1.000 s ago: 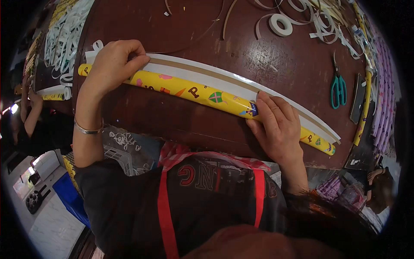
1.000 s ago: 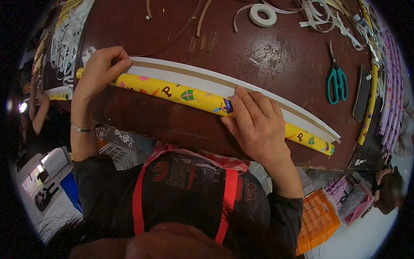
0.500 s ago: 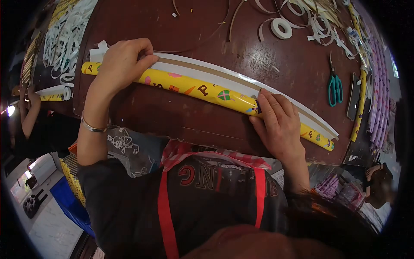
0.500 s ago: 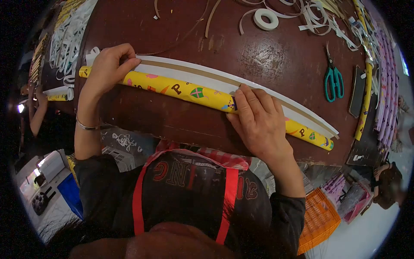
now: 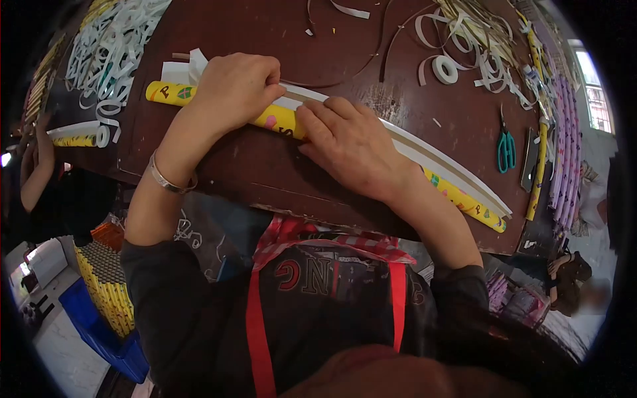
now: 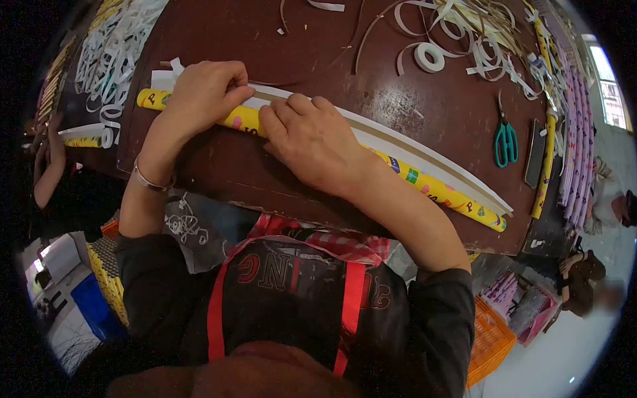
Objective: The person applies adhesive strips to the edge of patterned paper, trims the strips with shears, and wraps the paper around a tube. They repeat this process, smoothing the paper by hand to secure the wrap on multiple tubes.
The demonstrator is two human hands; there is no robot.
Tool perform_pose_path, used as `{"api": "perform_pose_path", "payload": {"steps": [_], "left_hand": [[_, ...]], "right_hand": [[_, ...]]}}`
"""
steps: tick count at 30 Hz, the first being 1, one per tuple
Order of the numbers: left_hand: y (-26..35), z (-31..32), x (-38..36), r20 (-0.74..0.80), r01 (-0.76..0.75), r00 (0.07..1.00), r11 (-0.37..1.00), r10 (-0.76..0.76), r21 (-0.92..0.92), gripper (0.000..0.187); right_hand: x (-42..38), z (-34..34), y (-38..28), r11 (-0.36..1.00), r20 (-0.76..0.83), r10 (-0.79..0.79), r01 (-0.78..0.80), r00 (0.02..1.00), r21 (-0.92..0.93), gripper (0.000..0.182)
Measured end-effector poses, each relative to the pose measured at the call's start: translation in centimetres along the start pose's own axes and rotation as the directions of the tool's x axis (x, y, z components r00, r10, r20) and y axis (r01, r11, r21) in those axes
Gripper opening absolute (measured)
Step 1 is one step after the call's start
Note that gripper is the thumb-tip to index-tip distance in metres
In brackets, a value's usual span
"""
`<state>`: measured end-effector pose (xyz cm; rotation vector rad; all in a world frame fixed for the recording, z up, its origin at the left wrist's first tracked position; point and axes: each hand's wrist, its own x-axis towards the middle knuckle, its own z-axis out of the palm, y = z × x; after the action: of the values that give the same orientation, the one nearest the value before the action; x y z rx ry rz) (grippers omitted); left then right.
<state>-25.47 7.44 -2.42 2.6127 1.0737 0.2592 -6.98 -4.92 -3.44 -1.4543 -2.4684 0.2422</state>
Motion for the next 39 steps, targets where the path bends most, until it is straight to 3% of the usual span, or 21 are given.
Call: {"api": "perform_pose_path", "payload": {"steps": [5, 8, 13, 20, 27, 29, 33, 35, 39], "left_hand": [[-0.6, 0.4, 0.3, -0.009, -0.041, 0.999, 0.999, 0.042, 0.023, 0.019], [-1.9, -0.1, 0.2, -0.003, -0.157, 0.988, 0.986, 0.157, -0.048, 0.018], [-4.1, -1.6, -1.4, -0.002, -0.16, 0.987, 0.975, 0.162, -0.156, 0.016], [-2.8, -1.7, -2.6, 0.01, -0.198, 0.978, 0.947, 0.207, -0.254, 0.016], [-2.9, -1.9, -3.4, 0.03, -0.15, 0.987, 0.97, 0.158, -0.192, 0.02], [-2.9, -2.3, -3.4, 0.102, -0.092, 0.988, 0.978, 0.112, -0.187, 0.022], [-2.4, -2.2, -3.2, 0.136, -0.134, 0.978, 0.974, 0.16, -0.184, 0.025], [-2.1, -1.6, -2.8, 0.171, -0.069, 0.977, 0.95, 0.126, -0.304, 0.028], [-1.4, -2.0, -1.6, 0.3, -0.044, 0.947, 0.971, 0.115, -0.234, 0.028]], "right_hand": [[2.4, 1.3, -0.3, 0.992, -0.16, -0.126, 0.122, 0.979, -0.034, 0.039], [2.2, 1.2, -0.5, 0.996, -0.129, -0.082, 0.084, 0.988, 0.007, 0.049], [1.8, 0.8, -0.6, 0.999, -0.051, -0.043, 0.044, 0.998, 0.018, 0.05], [-1.3, 0.0, -0.7, 0.998, -0.012, -0.049, 0.049, 0.999, 0.046, 0.05], [-2.7, -0.4, -0.6, 0.998, -0.009, -0.059, 0.059, 0.998, 0.029, 0.051], [-2.7, -0.5, -0.7, 0.997, 0.031, -0.057, 0.056, 0.998, 0.05, 0.051], [-3.4, -0.5, -0.6, 0.997, 0.017, -0.059, 0.058, 0.998, 0.055, 0.051], [-3.4, -0.5, -0.6, 0.997, 0.013, -0.067, 0.067, 0.998, 0.032, 0.05], [-3.2, -0.5, -0.6, 0.997, 0.007, -0.074, 0.073, 0.997, 0.038, 0.048]]}}
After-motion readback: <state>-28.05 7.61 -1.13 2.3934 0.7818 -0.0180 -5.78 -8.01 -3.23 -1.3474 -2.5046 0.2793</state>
